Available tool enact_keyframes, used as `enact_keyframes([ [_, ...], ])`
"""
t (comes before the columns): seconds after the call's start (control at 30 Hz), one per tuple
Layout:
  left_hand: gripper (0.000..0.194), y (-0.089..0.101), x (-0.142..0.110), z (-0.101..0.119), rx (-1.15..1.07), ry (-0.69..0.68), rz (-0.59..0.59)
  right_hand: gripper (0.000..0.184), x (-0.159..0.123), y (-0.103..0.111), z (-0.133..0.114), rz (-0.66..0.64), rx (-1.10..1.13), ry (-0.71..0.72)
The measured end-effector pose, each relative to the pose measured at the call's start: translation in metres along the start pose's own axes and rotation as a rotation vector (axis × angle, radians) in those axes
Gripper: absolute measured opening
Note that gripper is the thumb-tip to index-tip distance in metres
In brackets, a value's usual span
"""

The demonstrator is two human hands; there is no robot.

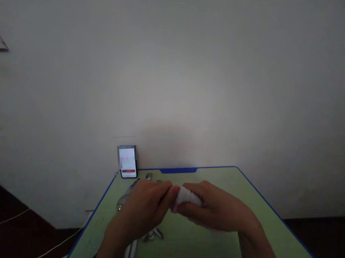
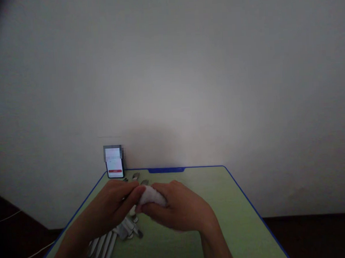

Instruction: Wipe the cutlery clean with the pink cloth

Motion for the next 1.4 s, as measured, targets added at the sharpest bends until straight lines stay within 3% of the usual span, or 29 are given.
enact_keyframes([
  [0.17, 0.043, -0.002, 0.002, 0.001, 0.025, 0.032, -0.025, 0.035, -0.010, 0.012, 0.004, -0.064, 0.053, -0.069],
  [0.3, 0.042, 0.003, 0.000, -0.004, -0.035, 0.113, 0.024, 0.036, -0.019, 0.020, 0.003, -0.104, 0.107, -0.058],
  [0.43, 0.043, 0.007, -0.001, -0.003, -0.105, 0.157, 0.060, 0.030, -0.022, 0.023, 0.002, -0.001, 0.029, -0.023],
  [0.53, 0.051, 0.003, -0.001, 0.000, -0.255, 0.224, -0.076, 0.023, -0.022, 0.023, 0.002, 0.103, -0.056, -0.025],
  [0.67, 0.062, -0.004, -0.001, 0.001, -0.367, 0.298, -0.240, 0.017, -0.019, 0.018, 0.000, 0.134, -0.115, -0.020],
  [0.93, 0.040, 0.001, 0.001, -0.002, -0.122, 0.201, -0.185, 0.029, -0.007, -0.001, -0.006, 0.082, -0.115, -0.033],
  [1.17, 0.023, 0.008, -0.002, -0.002, -0.235, 0.188, -0.108, 0.022, -0.001, -0.002, -0.008, 0.068, -0.085, 0.068],
  [1.4, 0.028, 0.014, -0.004, -0.002, -0.271, 0.139, -0.052, 0.021, -0.007, 0.007, -0.004, 0.091, -0.064, 0.076],
])
Point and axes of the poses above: each hand's wrist, its own x-axis towards the middle knuckle, its own y-axis out of the back of the hand, z = x × y, the point moved 3 cm from there along x, towards the middle knuckle, and after that the axes turned 13 degrees about x, right-handed, at the moved point
